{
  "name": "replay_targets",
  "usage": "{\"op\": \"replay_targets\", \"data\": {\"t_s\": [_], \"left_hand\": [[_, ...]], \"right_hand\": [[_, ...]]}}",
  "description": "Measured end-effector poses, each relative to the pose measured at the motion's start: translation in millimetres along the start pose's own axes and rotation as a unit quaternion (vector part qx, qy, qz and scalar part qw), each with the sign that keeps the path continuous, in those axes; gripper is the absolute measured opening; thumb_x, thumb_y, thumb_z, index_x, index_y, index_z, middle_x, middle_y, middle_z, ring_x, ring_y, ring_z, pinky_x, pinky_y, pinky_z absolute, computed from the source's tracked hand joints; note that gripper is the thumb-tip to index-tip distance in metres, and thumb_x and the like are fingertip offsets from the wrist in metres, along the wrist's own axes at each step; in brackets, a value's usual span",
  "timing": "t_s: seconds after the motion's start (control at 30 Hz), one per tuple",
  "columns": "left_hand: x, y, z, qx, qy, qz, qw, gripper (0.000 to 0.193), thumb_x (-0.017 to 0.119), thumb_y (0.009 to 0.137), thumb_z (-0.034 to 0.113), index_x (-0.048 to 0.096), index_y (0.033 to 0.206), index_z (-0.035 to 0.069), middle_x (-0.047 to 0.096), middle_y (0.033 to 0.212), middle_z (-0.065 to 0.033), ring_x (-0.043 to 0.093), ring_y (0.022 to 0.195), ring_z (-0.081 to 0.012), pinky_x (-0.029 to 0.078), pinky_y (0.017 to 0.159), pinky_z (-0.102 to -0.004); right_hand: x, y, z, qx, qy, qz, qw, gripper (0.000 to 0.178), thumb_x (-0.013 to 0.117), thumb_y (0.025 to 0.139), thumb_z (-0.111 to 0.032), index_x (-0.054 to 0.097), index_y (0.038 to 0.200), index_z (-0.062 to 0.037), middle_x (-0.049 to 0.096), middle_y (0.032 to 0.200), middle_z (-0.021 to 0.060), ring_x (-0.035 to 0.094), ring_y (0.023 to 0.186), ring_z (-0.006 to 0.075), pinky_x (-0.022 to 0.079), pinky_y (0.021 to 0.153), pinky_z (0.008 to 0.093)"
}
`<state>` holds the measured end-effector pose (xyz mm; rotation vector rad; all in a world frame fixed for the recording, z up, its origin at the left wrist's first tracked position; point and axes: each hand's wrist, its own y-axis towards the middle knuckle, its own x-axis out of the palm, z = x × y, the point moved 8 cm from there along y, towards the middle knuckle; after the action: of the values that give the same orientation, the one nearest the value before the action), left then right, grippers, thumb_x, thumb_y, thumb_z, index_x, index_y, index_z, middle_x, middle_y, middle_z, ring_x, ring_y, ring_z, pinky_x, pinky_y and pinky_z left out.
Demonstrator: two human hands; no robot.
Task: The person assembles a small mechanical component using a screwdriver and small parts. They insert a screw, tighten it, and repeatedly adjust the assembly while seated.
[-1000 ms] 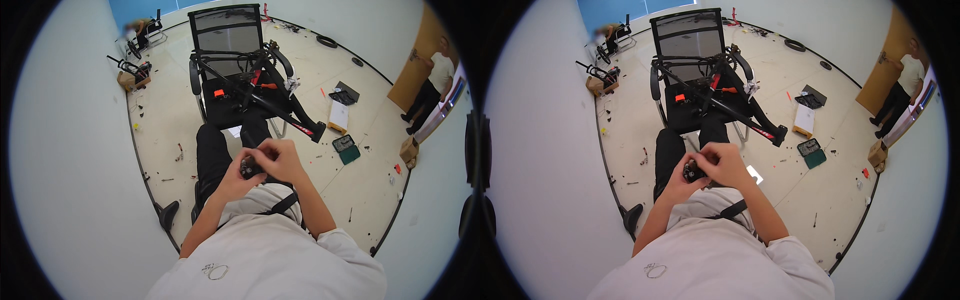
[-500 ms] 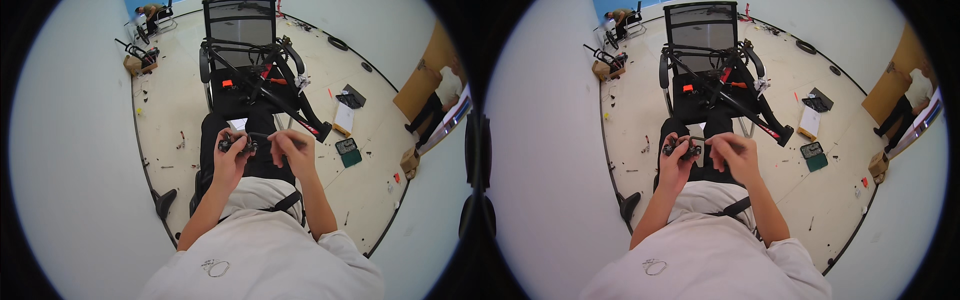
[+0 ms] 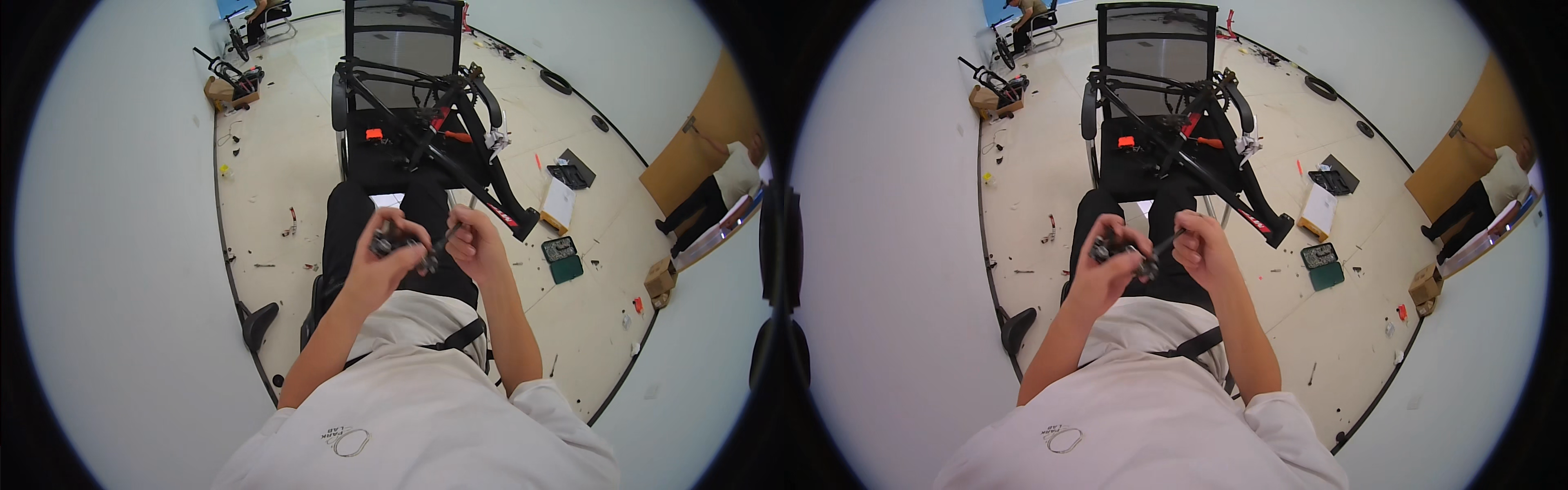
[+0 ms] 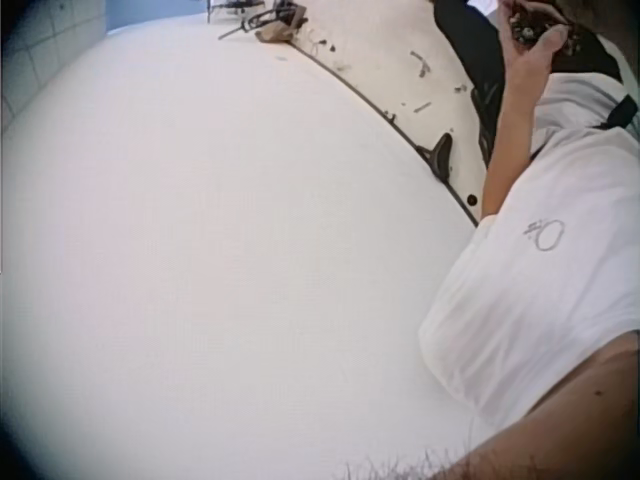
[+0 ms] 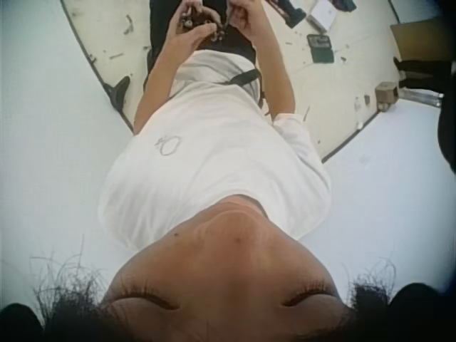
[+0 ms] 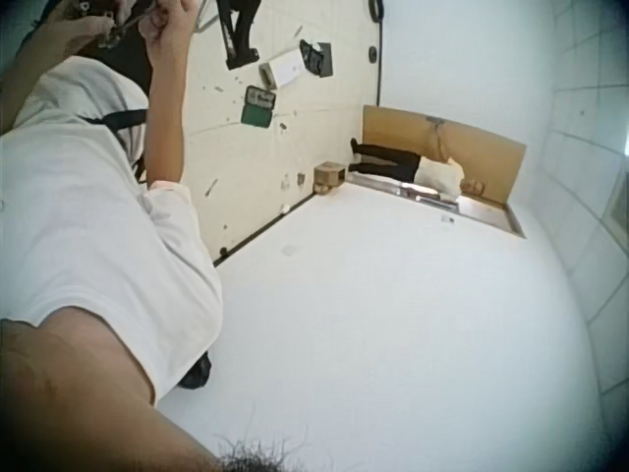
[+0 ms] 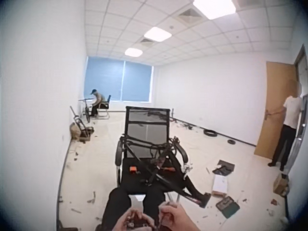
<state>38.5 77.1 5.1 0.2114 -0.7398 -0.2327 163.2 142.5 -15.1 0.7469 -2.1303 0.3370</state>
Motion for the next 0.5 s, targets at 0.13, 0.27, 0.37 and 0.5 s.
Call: {"op": "replay_targets", "data": {"t_s": [0.13,0.27,0.37,0.5], "left_hand": [[-39.2,5.6,12.5,0.049,-0.039,0.142,0.988,0.028,0.058,0.088,-0.001,0.042,0.107,0.012,0.059,0.100,-0.0083,0.060,0.083,-0.0181,0.052,0.069,-0.0320],[-36.9,2.7,3.5,0.025,0.008,0.155,0.988,0.030,0.062,0.087,0.000,0.044,0.108,0.011,0.058,0.099,-0.0057,0.059,0.088,-0.0150,0.052,0.075,-0.0309],[-19.2,-0.7,-10.2,-0.026,0.141,0.085,0.986,0.034,0.067,0.086,0.002,0.042,0.108,0.009,0.058,0.096,-0.0055,0.058,0.080,-0.0114,0.051,0.068,-0.0266],[-3.9,-9.1,-37.5,-0.170,0.205,0.000,0.964,0.043,0.069,0.080,-0.003,0.047,0.117,0.003,0.061,0.095,-0.0066,0.061,0.087,-0.0117,0.052,0.070,-0.0265]], "right_hand": [[18.4,-24.2,-11.9,-0.134,-0.127,0.019,0.983,0.007,0.061,0.088,-0.003,0.059,0.083,0.0007,0.058,0.070,0.0070,0.052,0.046,0.0121,0.039,0.042,0.0211],[97.8,-44.1,-16.3,-0.261,-0.465,-0.091,0.841,0.018,0.069,0.074,0.011,0.067,0.090,0.0024,0.059,0.067,0.0064,0.057,0.055,0.0082,0.045,0.051,0.0206],[130.6,-39.9,-13.9,-0.281,-0.676,-0.144,0.666,0.012,0.078,0.072,-0.005,0.068,0.075,-0.0007,0.056,0.057,0.0003,0.053,0.051,0.0039,0.038,0.047,0.0192],[94.5,0.9,-23.1,-0.129,-0.642,-0.038,0.755,0.018,0.075,0.080,-0.013,0.063,0.073,-0.0004,0.059,0.058,0.0005,0.050,0.047,0.0025,0.033,0.043,0.0189]]}}
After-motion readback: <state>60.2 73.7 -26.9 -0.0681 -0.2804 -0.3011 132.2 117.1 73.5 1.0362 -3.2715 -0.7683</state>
